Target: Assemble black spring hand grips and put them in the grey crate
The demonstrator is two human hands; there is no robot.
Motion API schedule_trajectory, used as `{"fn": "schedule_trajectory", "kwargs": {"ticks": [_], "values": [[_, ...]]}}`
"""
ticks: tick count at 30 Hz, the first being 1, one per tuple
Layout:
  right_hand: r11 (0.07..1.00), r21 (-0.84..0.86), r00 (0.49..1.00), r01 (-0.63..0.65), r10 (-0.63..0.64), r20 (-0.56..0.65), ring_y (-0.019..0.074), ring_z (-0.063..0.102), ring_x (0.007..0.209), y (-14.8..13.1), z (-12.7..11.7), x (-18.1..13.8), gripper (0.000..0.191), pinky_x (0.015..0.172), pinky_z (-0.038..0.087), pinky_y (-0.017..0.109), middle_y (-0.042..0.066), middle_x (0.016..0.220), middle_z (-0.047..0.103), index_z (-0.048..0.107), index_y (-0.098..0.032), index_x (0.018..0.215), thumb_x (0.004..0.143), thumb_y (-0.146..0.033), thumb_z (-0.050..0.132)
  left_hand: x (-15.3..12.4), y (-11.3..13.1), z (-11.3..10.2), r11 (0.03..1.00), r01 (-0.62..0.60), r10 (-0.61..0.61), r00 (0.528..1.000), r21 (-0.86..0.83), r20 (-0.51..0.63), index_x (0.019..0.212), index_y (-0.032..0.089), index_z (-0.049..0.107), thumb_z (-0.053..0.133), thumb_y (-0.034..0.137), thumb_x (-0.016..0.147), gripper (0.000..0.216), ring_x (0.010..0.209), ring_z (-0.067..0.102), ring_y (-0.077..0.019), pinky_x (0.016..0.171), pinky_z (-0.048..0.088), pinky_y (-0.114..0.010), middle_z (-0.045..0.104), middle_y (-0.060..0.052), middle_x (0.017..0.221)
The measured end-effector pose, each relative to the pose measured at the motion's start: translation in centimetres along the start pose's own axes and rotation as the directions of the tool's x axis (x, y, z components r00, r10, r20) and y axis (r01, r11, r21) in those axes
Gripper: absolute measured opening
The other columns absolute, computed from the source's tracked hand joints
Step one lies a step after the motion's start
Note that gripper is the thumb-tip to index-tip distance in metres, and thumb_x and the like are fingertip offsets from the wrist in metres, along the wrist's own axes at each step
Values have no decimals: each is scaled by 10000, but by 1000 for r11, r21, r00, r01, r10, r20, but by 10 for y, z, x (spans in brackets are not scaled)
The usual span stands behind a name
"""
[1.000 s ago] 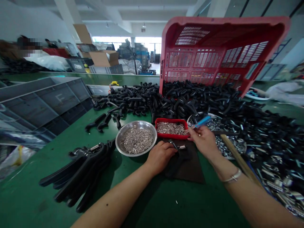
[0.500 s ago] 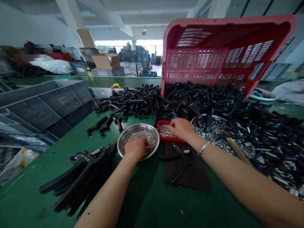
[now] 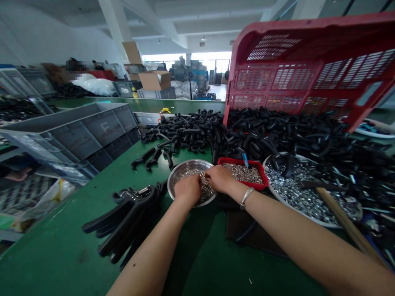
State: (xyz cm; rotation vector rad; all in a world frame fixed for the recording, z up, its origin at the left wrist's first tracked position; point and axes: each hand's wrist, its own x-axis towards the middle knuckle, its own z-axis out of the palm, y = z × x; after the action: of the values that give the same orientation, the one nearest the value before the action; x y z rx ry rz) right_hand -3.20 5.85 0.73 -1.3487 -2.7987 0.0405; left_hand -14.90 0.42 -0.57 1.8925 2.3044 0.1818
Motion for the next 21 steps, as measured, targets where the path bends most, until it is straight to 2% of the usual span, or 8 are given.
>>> {"fn": "schedule_trajectory", "kwargs": {"ticks": [3,7,11,14,16,21], "values": [[999,38,999,21,-19,-35,207,584,893,4,0,-4,199,685,427,287,60,962,653,651,-235,866,795,-288,474,0,-1,0,1000,16,-17,999,-18,-39,896,249,598,423,373,816,229,840,606,-253,684,452,-356,655,-60,923],[994,90,996,58,-51,-74,167,582,863,10,-3,-10,182,697,410,254,23,921,657,650,-236,839,774,-257,481,0,-4,-1,997,-16,13,999,-73,-38,875,238,610,487,367,782,201,830,606,-251,683,446,-347,660,-63,890],[991,117,995,62,-52,-86,136,578,831,18,-7,-22,173,730,402,233,2,872,660,651,-226,827,764,-253,493,2,-5,-2,969,-61,52,998,-239,-46,830,219,631,561,305,723,154,800,608,-213,685,438,-296,669,-41,846],[996,90,996,17,-9,-85,158,579,862,15,-9,-25,219,741,410,262,34,917,651,653,-225,880,796,-265,455,4,-5,-1,921,-103,80,994,-376,-76,822,208,639,568,262,715,140,780,608,-177,674,431,-256,674,-23,833],[998,54,998,-11,14,-66,199,576,903,7,-8,-21,243,738,420,300,78,953,644,660,-210,895,807,-255,438,5,-8,-1,907,-105,68,992,-408,-106,834,208,643,560,256,725,145,787,606,-173,678,429,-253,676,-20,842],[998,-28,997,-51,52,65,254,604,874,-13,-7,1,195,716,450,344,165,901,658,677,-139,856,731,-166,530,10,-16,0,903,-28,-69,975,-429,-210,888,215,636,527,244,754,175,800,602,-175,704,427,-267,676,-20,864]]}}
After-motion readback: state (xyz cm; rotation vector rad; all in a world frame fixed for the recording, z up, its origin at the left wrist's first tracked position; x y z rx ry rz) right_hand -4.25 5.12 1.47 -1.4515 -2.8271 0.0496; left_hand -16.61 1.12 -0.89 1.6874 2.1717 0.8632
